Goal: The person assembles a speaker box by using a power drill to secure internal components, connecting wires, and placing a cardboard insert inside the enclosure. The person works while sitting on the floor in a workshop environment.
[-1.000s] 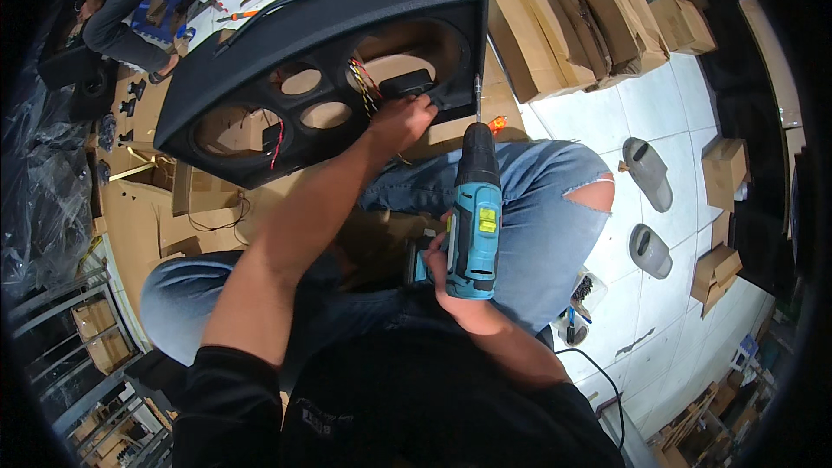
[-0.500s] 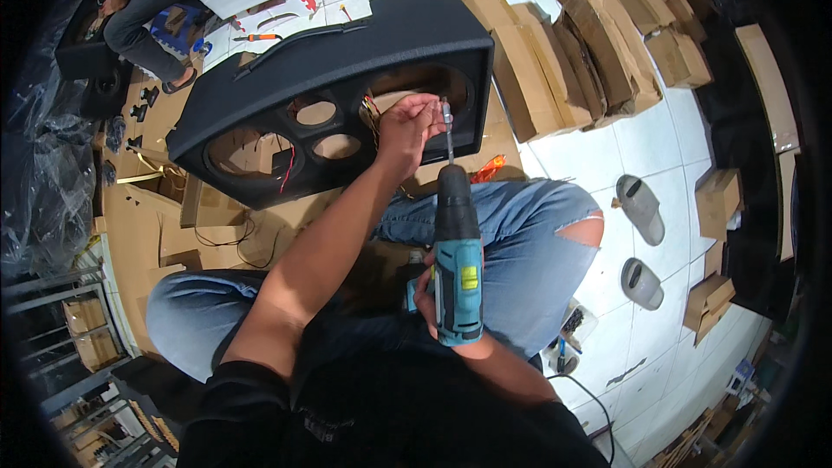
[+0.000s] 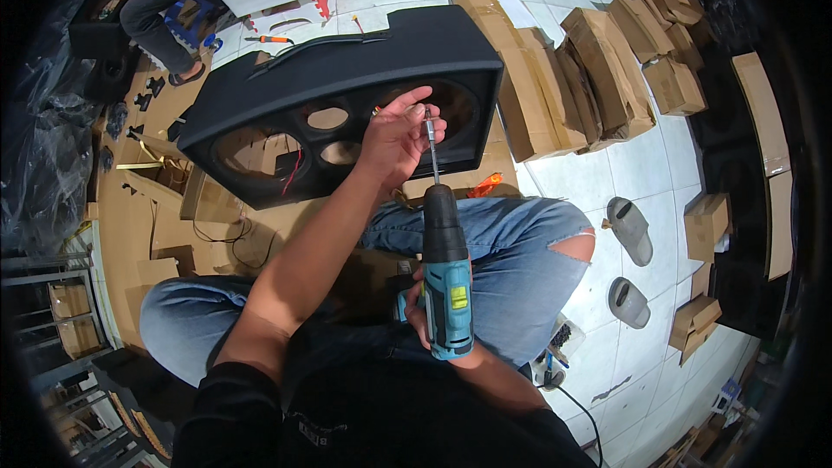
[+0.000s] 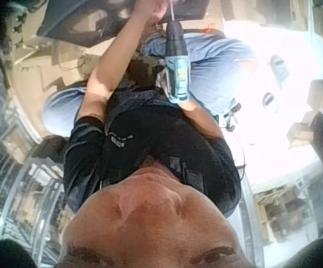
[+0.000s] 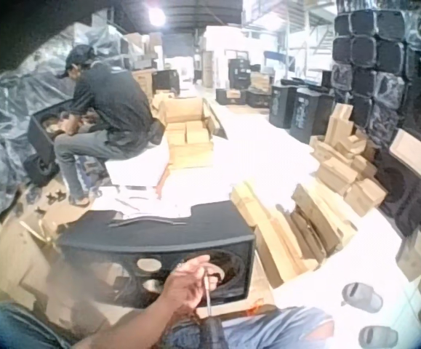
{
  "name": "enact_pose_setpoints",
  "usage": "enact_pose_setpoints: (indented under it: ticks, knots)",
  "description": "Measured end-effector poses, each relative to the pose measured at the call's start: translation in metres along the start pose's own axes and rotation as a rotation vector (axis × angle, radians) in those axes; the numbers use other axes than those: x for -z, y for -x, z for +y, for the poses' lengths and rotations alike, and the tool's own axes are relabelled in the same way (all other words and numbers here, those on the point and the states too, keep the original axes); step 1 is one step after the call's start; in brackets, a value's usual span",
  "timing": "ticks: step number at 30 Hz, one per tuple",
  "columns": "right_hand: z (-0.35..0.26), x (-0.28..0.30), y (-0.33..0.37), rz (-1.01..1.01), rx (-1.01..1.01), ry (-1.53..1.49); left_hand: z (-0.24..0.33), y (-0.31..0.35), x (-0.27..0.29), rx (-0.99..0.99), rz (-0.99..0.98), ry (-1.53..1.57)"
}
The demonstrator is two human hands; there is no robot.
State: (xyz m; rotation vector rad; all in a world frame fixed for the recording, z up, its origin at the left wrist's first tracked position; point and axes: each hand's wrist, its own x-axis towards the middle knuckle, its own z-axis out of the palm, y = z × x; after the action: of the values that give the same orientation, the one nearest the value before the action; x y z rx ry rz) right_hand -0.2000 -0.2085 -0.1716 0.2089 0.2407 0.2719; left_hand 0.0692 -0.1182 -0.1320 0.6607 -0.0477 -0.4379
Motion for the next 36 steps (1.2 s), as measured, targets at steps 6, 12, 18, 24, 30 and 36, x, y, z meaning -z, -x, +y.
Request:
enact_pose_setpoints:
  ticks: [6,12,18,24,30,36]
  knots:
    - [0.01,-0.02,0.01,0.103,0.409,1.369,0.023,0.009,0.001,-0.018,-0.096,-0.054]
    - [0.002,-0.008,0.008,0.184,0.174,0.823,0.03,0.014,-0.01,0.045,-0.07,-0.041]
    - [0.009,-0.037,0.011,0.057,0.21,1.468,0.045,0.027,-0.005,0.001,-0.151,0.123]
    - [0.017,-0.054,0.007,-0.141,0.221,1.458,0.088,0.043,-0.01,0.128,-0.131,0.07]
    - [0.032,-0.045,-0.015,0.051,0.295,1.529,0.189,0.085,0.007,0.143,-0.116,-0.24]
    - [0.092,-0.066,-0.053,-0.064,0.203,2.001,0.236,0.15,0.092,0.153,0.036,-0.395]
